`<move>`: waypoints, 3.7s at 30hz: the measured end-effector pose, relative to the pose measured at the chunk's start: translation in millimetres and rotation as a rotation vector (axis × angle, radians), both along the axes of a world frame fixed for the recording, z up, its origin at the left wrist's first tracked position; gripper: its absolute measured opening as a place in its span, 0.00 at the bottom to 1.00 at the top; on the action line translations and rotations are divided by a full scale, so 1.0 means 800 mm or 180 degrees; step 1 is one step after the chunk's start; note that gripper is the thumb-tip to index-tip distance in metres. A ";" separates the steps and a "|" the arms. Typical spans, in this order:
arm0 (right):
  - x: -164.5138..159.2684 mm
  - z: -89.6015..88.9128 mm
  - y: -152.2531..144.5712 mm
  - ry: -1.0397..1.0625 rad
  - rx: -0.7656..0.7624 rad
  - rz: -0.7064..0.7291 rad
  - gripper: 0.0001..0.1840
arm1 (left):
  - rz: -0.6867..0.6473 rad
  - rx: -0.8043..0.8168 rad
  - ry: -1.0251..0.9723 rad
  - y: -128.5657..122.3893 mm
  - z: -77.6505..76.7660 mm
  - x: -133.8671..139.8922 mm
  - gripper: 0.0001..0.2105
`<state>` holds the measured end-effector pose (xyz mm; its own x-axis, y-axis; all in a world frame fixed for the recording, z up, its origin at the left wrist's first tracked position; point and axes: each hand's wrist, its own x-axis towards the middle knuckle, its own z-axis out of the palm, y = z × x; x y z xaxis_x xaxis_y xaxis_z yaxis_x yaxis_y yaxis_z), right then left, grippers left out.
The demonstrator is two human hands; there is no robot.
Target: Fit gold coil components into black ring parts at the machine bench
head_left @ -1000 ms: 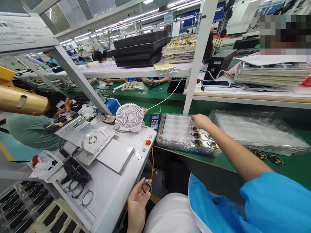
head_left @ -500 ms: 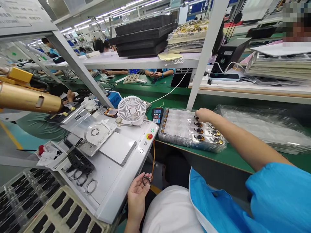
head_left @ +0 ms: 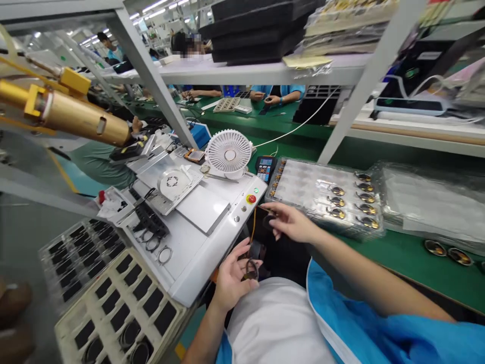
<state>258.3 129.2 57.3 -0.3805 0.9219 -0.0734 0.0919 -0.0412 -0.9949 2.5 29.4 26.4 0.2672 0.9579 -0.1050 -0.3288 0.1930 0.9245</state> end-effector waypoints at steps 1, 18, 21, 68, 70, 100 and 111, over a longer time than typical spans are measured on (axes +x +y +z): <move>-0.032 -0.005 -0.014 0.0329 -0.0090 0.0128 0.30 | -0.0130 0.0068 -0.0016 0.003 0.003 0.002 0.38; -0.109 -0.020 -0.022 -0.0059 0.2151 0.0439 0.07 | 0.0252 -0.0115 -0.0497 -0.013 -0.008 -0.031 0.42; -0.113 -0.002 0.007 -0.0259 0.2273 0.0408 0.06 | 0.0428 -0.0201 -0.0578 -0.007 -0.009 -0.032 0.39; -0.105 0.011 -0.021 0.0759 -0.1087 0.0446 0.26 | 0.0162 0.2295 0.2462 -0.006 0.002 -0.036 0.35; -0.106 0.009 -0.024 0.0841 -0.1155 0.0315 0.28 | 0.0047 0.2486 0.2715 -0.003 0.002 -0.038 0.35; -0.155 0.030 -0.075 0.1046 -0.1305 0.0024 0.18 | 0.1666 0.0607 0.0067 -0.001 -0.026 -0.022 0.30; -0.157 0.024 -0.075 0.1003 -0.1223 -0.0088 0.19 | 0.1606 0.0673 -0.0005 -0.003 -0.030 -0.021 0.28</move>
<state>132.9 69.4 76.3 -0.4146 0.8608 -0.2950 -0.2172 -0.4085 -0.8865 -14.0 26.8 2.5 -0.2311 0.9674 0.1040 -0.3339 -0.1792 0.9254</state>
